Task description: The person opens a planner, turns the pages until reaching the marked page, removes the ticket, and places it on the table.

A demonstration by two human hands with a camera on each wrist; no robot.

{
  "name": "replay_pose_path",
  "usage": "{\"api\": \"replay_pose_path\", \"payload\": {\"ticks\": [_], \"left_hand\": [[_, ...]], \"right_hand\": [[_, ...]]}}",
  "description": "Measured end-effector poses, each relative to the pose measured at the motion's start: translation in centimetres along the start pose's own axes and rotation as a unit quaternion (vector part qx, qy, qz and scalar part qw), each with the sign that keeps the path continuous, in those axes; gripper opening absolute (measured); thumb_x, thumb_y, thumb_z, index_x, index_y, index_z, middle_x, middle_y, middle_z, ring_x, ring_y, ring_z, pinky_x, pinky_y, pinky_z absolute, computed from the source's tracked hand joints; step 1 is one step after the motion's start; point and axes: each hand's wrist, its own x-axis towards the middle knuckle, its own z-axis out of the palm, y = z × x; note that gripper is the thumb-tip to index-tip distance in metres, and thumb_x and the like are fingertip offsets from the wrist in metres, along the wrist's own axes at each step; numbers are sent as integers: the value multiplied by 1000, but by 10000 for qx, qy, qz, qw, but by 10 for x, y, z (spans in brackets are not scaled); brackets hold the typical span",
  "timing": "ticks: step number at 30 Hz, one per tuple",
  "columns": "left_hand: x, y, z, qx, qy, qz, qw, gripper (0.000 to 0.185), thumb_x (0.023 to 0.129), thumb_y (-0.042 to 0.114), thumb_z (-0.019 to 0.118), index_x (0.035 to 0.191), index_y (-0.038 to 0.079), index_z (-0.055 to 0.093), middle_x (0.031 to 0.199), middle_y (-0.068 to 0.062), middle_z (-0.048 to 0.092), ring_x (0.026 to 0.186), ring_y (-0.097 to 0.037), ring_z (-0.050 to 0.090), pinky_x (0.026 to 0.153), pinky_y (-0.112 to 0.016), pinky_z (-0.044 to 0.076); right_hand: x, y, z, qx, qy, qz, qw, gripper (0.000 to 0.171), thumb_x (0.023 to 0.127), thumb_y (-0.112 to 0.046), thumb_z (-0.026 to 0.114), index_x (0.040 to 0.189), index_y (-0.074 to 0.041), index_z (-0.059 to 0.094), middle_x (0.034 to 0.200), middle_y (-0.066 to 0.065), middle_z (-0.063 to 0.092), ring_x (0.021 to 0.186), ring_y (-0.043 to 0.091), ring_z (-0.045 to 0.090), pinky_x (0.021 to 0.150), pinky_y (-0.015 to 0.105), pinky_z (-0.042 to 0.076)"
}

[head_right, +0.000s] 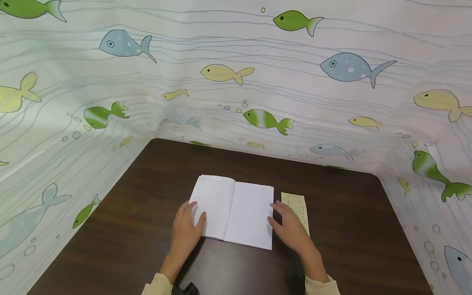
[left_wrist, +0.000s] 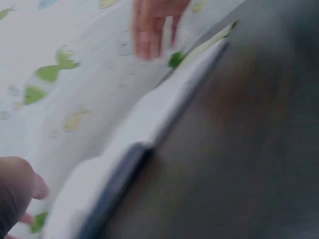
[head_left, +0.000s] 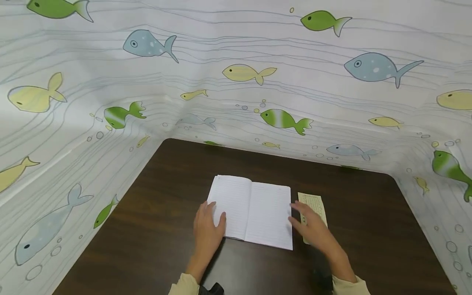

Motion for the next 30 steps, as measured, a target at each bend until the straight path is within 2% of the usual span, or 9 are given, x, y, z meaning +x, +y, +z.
{"api": "replay_pose_path", "payload": {"ticks": [2, 4, 8, 13, 19, 22, 24, 28, 30], "left_hand": [[4, 0, -10, -104, -130, -446, 9989, 46, 89, 26, 68, 123, -3, 59, 130, -28, 51, 120, -44, 49, 92, -62, 42], [8, 0, -21, -197, -368, -888, 9952, 50, 92, 32, 64, 125, -4, 56, 128, -28, 52, 117, -44, 50, 89, -61, 44], [18, -4, -40, -510, -942, -1504, 9828, 61, 97, 43, 54, 130, -8, 49, 128, -30, 50, 118, -47, 49, 94, -61, 41], [25, -14, -53, -967, -1423, -1930, 9660, 67, 98, 48, 49, 137, -6, 42, 138, -30, 42, 124, -47, 44, 96, -61, 41], [35, -11, -61, -1899, -2108, -2205, 9332, 67, 98, 50, 50, 135, -6, 46, 134, -25, 48, 121, -39, 49, 97, -54, 42], [42, -1, -62, -2248, -2364, -1923, 9255, 64, 99, 48, 48, 132, -7, 50, 125, -23, 55, 113, -35, 53, 96, -50, 44], [43, 11, -60, -2512, -2419, -1536, 9246, 63, 101, 46, 45, 135, -7, 48, 126, -21, 56, 116, -33, 53, 100, -50, 41], [36, 45, -47, -3050, -2381, -417, 9212, 55, 107, 37, 29, 141, -3, 43, 136, -20, 52, 127, -33, 47, 106, -53, 36], [28, 60, -33, -2916, -2480, 294, 9234, 52, 108, 32, 23, 144, -1, 41, 142, -18, 49, 131, -31, 43, 108, -53, 33]], "right_hand": [[-5, -14, 15, -9, -387, -46, 9992, 49, 94, -29, 63, 133, 1, 55, 143, 26, 44, 135, 44, 36, 106, 61, 31], [-10, -24, 28, 69, -615, 100, 9980, 49, 93, -29, 65, 131, 1, 57, 144, 28, 41, 138, 45, 30, 108, 60, 28], [-15, -32, 41, 157, -541, 331, 9979, 51, 92, -29, 66, 131, 3, 56, 145, 30, 39, 141, 45, 24, 110, 59, 25], [-17, -30, 43, 123, -307, 473, 9983, 52, 92, -29, 65, 131, 4, 56, 144, 29, 41, 137, 44, 33, 108, 58, 29], [-19, -28, 47, 289, -62, 549, 9981, 50, 94, -33, 62, 129, 3, 58, 143, 28, 42, 136, 43, 34, 108, 59, 30], [-19, -29, 49, 444, 42, 591, 9973, 54, 96, -39, 57, 131, 3, 56, 144, 27, 42, 138, 42, 32, 109, 59, 27], [-19, -29, 50, 618, 69, 657, 9959, 59, 98, -43, 52, 135, 3, 53, 145, 26, 41, 139, 41, 31, 110, 59, 26], [-19, -28, 50, 1210, 61, 800, 9894, 67, 101, -50, 42, 144, 1, 42, 150, 20, 37, 141, 37, 28, 112, 57, 23], [-17, -26, 49, 1542, 186, 788, 9847, 67, 102, -49, 39, 148, 0, 35, 153, 18, 33, 143, 34, 26, 113, 56, 22]]}}
